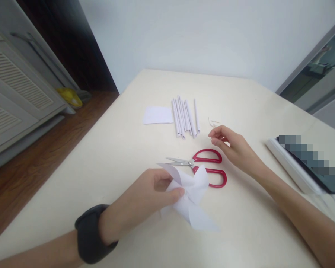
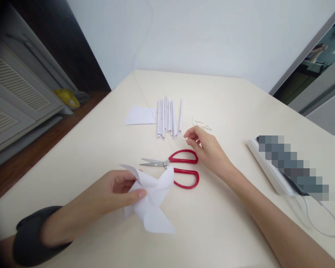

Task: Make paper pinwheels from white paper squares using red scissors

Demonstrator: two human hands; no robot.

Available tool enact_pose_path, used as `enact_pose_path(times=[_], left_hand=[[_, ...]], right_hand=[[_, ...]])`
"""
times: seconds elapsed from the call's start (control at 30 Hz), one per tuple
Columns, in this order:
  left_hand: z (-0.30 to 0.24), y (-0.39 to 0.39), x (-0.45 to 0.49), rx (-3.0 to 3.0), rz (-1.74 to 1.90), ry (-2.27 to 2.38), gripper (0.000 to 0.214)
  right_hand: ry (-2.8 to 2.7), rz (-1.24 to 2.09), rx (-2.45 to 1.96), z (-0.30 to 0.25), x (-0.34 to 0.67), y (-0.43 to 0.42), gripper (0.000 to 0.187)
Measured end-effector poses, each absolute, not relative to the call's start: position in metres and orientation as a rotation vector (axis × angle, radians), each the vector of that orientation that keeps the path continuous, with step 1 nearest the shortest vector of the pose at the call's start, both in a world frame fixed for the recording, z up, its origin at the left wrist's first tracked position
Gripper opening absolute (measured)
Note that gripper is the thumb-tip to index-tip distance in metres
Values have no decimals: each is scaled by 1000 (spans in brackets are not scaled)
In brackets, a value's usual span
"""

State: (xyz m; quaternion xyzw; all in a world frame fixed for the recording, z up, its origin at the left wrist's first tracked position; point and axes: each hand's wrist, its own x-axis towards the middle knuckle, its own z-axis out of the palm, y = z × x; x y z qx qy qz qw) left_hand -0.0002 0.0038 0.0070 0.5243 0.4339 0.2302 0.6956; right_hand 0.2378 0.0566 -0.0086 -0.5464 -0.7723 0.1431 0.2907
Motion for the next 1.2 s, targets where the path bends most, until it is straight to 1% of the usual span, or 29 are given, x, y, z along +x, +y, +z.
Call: enact_pose_path(times=[0.03,0.07,0.1,0.23,0.3,0.43,0.63,0.93,1.07,1.2], left_hand=[[6,3,0,1155,514,968,21],[4,3,1,1144,507,965,21],[3,3,1,1134,492,960,22],[0,5,-2,1115,425,870,23],[0,6,-4,1101,404,826,23],[3,8,-5,1069,409,806,23],[2,6,-5,1098,381,813,25],[7,6,-5,1109,335,834,14],[7,6,-5,1121,342,831,19],[8,5,-4,1112,360,806,25]], right_hand=[[-2065,448,-1412,-4,233,51,21],[-2036,601,-1315,0,227,45,25],[-1994,727,-1245,5,222,39,27],[-1881,1213,-1075,18,201,13,15],[-1877,1325,-1031,20,193,4,12],[-2029,1239,-980,20,187,-3,17],[-2216,1013,-874,15,188,-3,10],[-2334,852,-827,12,188,-3,13],[-2370,799,-810,13,189,-4,14],[-2447,673,-786,13,190,-5,14]])
